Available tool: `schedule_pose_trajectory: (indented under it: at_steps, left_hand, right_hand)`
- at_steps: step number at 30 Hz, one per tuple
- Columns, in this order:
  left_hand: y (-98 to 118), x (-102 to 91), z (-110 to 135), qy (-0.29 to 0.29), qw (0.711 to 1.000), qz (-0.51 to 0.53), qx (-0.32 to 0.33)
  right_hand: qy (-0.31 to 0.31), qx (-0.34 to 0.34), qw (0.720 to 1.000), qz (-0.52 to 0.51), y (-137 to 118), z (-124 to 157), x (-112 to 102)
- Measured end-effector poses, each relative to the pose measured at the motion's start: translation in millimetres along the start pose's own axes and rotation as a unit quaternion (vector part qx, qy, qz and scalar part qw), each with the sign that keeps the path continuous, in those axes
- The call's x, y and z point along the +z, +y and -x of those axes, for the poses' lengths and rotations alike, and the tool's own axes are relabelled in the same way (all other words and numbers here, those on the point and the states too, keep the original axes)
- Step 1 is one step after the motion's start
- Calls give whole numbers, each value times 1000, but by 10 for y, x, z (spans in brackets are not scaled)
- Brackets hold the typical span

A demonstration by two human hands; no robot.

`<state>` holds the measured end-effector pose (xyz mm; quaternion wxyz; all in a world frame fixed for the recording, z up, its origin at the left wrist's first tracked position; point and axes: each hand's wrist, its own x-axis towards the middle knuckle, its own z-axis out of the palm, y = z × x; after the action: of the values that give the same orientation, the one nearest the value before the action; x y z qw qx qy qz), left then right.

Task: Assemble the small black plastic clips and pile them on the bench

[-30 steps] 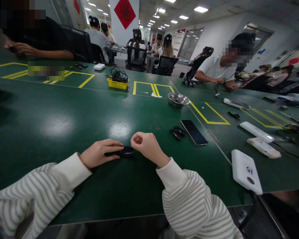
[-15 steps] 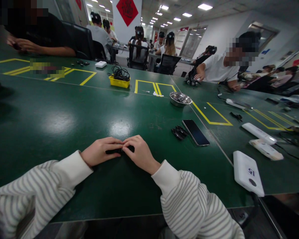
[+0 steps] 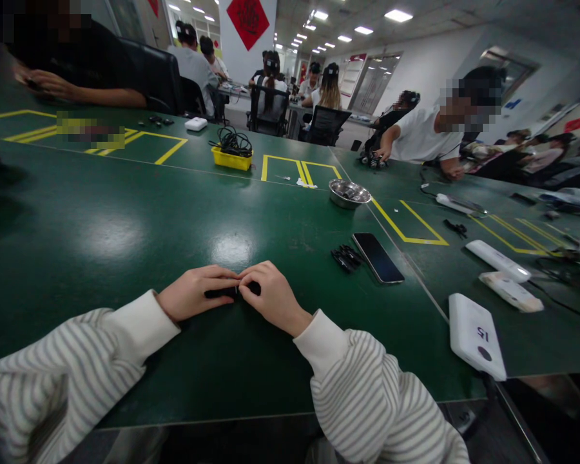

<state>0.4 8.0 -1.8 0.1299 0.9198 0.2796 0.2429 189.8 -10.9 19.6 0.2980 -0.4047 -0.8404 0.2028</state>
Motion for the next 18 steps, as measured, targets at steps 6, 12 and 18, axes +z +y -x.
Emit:
schedule_pose_trajectory:
  at_steps: [6,12,18]
  left_hand:
    - [1,-11,10,1,1000,-1,3]
    - [13,-23,7,1,1000,-3,5]
    - [21,-32,1,6,1000,-11,6]
  right_hand:
    - [0,1,1000,9,5,6,7]
    - [4,7,1000,13,-8,9,25]
    - [15,44,999,-9,7,13,62]
